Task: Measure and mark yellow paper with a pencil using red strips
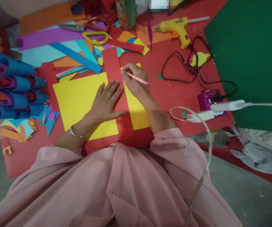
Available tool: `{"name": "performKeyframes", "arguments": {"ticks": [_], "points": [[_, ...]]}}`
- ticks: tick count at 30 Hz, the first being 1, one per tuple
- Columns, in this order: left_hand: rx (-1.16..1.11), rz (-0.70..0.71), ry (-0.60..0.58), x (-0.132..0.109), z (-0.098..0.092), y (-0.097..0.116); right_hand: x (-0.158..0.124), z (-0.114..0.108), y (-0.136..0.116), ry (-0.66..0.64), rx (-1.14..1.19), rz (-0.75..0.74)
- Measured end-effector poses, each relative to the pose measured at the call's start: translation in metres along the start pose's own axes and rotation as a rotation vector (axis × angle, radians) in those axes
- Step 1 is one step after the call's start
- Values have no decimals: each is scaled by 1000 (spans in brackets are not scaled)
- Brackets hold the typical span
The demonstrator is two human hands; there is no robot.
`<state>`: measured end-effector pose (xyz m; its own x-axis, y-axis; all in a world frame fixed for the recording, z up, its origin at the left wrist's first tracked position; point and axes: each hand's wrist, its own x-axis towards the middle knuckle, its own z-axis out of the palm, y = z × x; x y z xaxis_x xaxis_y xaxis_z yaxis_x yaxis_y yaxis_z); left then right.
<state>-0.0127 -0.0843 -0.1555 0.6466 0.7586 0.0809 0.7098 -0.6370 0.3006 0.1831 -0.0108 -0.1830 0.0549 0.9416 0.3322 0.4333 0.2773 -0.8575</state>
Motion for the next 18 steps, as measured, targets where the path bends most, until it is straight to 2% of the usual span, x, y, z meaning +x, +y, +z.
{"name": "performKeyframes", "arguments": {"ticks": [6,18], "points": [[8,0,-6,0,0,0,-1,1,2,-3,-19,32],[138,1,4,-2,2,3,-3,-7,-16,22,20,102]]}}
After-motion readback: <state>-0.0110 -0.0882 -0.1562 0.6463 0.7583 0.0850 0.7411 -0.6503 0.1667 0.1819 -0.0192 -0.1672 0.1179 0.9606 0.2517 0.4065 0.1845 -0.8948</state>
